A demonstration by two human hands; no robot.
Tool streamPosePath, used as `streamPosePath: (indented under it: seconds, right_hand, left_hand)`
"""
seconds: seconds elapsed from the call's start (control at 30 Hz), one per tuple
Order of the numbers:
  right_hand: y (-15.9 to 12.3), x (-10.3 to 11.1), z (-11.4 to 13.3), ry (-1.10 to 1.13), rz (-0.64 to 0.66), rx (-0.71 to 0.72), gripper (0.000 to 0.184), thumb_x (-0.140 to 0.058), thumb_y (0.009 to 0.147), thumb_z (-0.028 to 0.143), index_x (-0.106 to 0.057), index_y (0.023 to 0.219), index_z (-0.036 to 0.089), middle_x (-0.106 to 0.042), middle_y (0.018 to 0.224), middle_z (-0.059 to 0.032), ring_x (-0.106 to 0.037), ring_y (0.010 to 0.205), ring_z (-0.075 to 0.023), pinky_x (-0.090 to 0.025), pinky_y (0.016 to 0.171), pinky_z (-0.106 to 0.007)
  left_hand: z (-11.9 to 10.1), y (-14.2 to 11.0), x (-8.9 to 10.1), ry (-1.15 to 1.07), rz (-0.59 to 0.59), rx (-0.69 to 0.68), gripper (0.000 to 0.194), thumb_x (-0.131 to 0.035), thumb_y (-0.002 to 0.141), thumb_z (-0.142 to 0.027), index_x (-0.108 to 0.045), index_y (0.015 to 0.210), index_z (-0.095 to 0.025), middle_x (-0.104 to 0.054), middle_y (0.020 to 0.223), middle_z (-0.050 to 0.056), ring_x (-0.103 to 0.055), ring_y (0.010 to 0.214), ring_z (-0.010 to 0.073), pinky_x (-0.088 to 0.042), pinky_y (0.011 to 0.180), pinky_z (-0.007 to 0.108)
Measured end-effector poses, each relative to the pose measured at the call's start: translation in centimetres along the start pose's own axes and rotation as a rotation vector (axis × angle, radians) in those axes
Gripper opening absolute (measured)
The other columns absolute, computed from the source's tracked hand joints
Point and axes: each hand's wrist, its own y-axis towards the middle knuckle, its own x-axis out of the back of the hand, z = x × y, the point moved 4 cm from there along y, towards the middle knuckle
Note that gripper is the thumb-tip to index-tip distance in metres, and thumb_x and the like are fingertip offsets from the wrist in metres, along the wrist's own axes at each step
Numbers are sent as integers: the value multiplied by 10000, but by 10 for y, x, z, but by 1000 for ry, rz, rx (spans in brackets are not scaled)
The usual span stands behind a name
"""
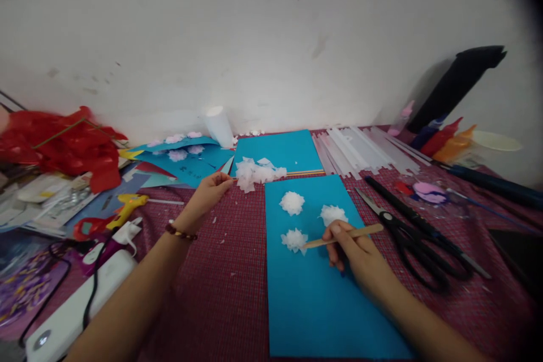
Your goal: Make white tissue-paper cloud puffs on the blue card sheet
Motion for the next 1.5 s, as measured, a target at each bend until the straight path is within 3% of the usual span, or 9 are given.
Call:
streamPosePath:
  seconds: [0.3, 0.47, 0.57, 0.67, 0.8, 0.97, 1.17, 1.37, 1.5]
  right_hand:
    - [1, -1, 0, 80, 44, -22, 356, -485, 886, 509, -544, 751, 186, -514, 502, 54, -441, 401, -90, -344, 400, -209]
    - [0, -1, 1, 101, 71, -30, 376, -476, 887, 528, -544, 754, 183, -516, 492, 53, -432, 391, -86, -322, 398, -209]
    - [-1, -1, 2, 129, 129, -40, 353, -453, 914, 500, -543, 780, 186, -539, 499, 46, -449, 398, -92, -322, 404, -211]
    - [-4, -4, 8, 175, 167, -4, 309, -446, 932, 467, -551, 843, 191, -603, 582, 26, -492, 428, -95, -353, 430, -218]
    - [-11, -12, 21, 151, 113, 114, 236, -569, 877, 419, -588, 841, 187, -636, 736, 0, -567, 566, -104, -441, 577, -247]
    - [-18, -24, 24, 260, 120, 99, 237, -718, 750, 365, -541, 761, 209, -577, 722, 32, -544, 664, -116, -424, 634, -243]
    - [-16, -24, 19, 238, 76, 140, 219, -718, 718, 235, -503, 685, 213, -521, 683, 55, -488, 644, -108, -388, 606, -227]
    - [-14, -21, 18, 141, 36, 104, 161, -642, 714, 191, -486, 686, 216, -528, 671, 51, -497, 613, -115, -393, 587, -239]
    - [-14, -20, 21, 2, -7, 136, 137, -606, 703, 160, -487, 664, 216, -479, 627, 62, -437, 580, -107, -359, 542, -219]
  left_hand:
    - [16, 34, -28, 54, -2, -51, 191, -643, 593, -252, -674, 757, -158, -527, 531, -44, -435, 501, 115, -293, 489, 233]
    - [11, 36, -22, -71, -2, -27, 126, -662, 598, -261, -583, 591, -163, -538, 552, -30, -441, 521, 102, -309, 501, 231]
    - [0, 17, -14, -194, 37, 6, 196, -660, 661, -345, -570, 672, -171, -483, 550, -49, -380, 480, 77, -290, 475, 220]
    - [-17, -18, -21, -326, 157, 40, 246, -646, 715, -403, -563, 731, -172, -505, 624, -31, -393, 498, 71, -308, 467, 206]
    - [-40, -70, -61, -602, 452, 155, 232, -708, 722, -355, -579, 745, -163, -561, 728, -15, -423, 538, 55, -314, 461, 175]
    - [-52, -106, -111, -633, 712, 207, 227, -718, 742, -348, -584, 725, -166, -594, 742, -18, -452, 545, 57, -333, 482, 185]
    - [-51, -114, -129, -639, 722, 205, 218, -714, 741, -330, -576, 704, -165, -569, 640, -31, -443, 541, 64, -323, 485, 185]
    - [-51, -117, -131, -749, 748, 318, 275, -680, 766, -415, -584, 873, -181, -583, 820, -9, -556, 623, 90, -382, 522, 208]
    - [-51, -115, -132, -688, 774, 276, 309, -764, 676, -317, -588, 891, -180, -565, 832, -24, -491, 601, 63, -377, 548, 203]
